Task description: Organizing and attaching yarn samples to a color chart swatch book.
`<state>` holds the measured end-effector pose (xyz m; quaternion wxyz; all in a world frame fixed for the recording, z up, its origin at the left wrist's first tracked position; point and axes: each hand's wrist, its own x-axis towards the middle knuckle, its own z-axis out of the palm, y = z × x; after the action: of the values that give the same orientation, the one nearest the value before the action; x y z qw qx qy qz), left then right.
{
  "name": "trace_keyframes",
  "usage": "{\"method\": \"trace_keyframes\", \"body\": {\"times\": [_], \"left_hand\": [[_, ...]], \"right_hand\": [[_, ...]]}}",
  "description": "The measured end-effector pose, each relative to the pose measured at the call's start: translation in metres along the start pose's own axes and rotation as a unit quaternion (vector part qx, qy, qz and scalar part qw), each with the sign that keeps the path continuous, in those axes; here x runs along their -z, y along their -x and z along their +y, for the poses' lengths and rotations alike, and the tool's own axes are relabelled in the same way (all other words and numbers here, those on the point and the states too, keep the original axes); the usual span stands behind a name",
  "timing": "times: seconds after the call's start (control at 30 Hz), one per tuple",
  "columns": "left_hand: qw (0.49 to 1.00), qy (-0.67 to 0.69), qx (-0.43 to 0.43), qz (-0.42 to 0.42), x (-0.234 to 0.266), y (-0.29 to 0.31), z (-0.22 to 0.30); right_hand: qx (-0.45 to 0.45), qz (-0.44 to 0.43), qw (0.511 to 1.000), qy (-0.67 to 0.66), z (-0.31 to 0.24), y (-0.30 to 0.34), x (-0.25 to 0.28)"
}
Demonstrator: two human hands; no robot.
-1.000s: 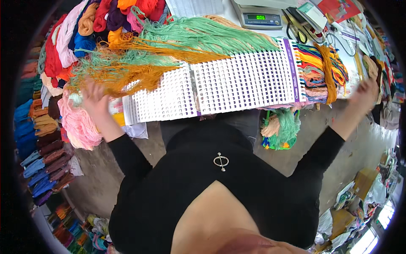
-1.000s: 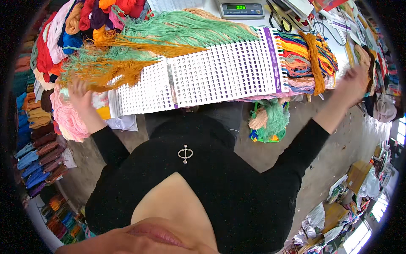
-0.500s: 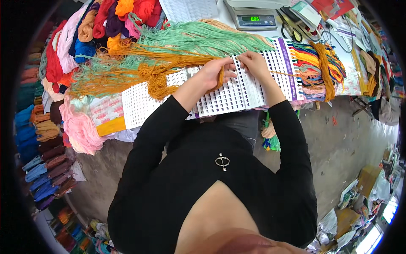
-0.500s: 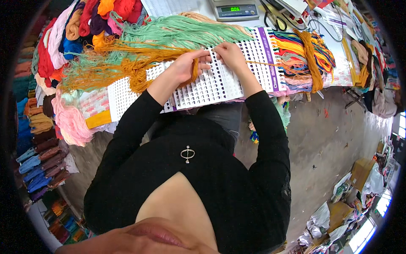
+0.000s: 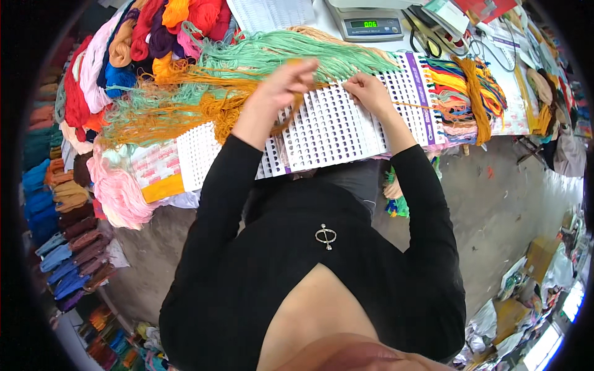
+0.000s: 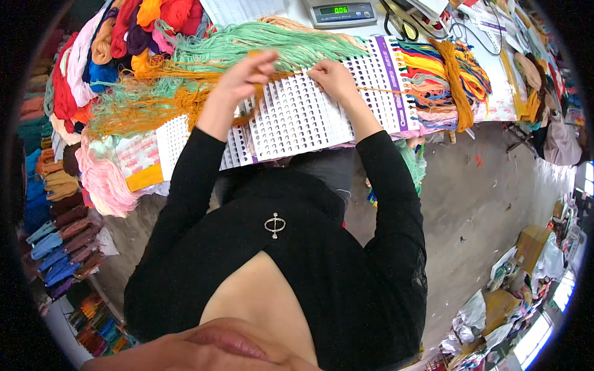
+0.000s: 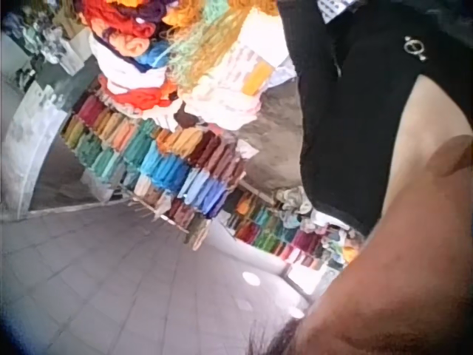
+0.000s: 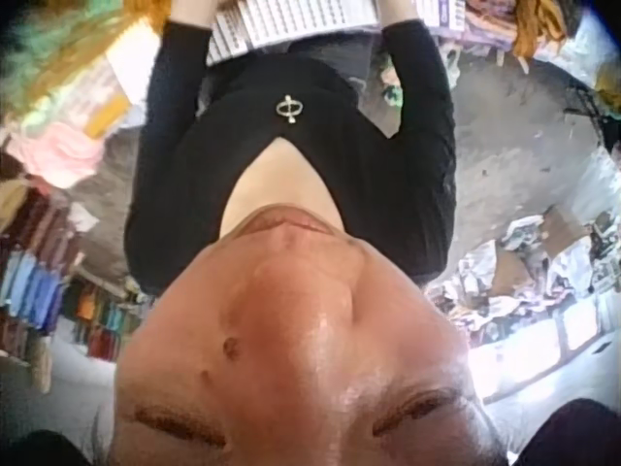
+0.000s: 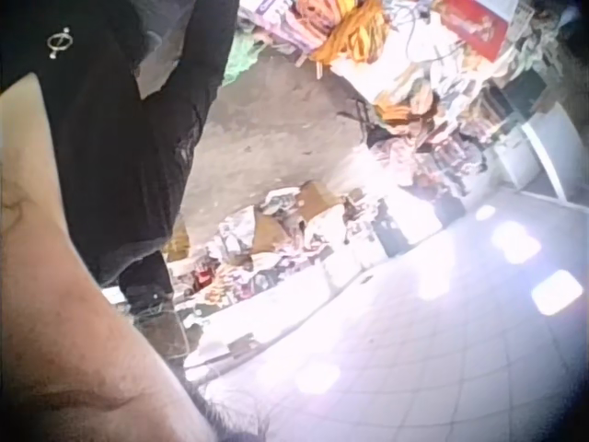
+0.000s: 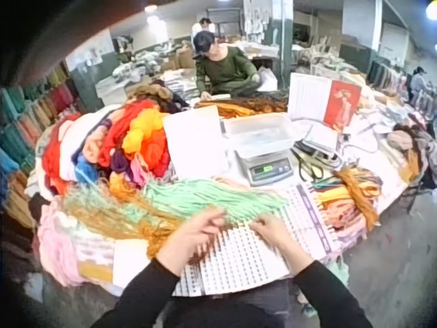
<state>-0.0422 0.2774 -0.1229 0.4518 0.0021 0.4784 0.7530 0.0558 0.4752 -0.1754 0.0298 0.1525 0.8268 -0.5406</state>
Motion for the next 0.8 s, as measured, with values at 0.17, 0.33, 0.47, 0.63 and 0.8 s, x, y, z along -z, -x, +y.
{"method": "trace_keyframes", "body": {"times": [0.17,0.33,0.47,0.63,0.8], "left_hand": [[0.993,-0.007,-0.021,-0.117,-0.003,0.009,0.003],[0.903,-0.428,-0.024,0.018,-0.017,-0.010,-0.052],[0.984,-0.141,-0.013,0.110,0.085,-0.002,-0.003],[0.918,0.101,-0.271,0.271,0.184,0.062,0.070],[0.947,-0.105,-0.185,0.241,0.096,0.078,0.035]], "right_hand": [[-0.016,-0.051,0.991,-0.126,-0.007,0.000,0.003],[-0.008,-0.073,0.992,-0.107,-0.017,0.008,0.005],[-0.010,-0.061,0.998,0.020,-0.011,0.003,-0.005],[-0.011,-0.048,0.999,-0.019,0.001,-0.002,-0.006],[0.028,0.061,0.989,-0.128,-0.020,0.021,-0.024]]}}
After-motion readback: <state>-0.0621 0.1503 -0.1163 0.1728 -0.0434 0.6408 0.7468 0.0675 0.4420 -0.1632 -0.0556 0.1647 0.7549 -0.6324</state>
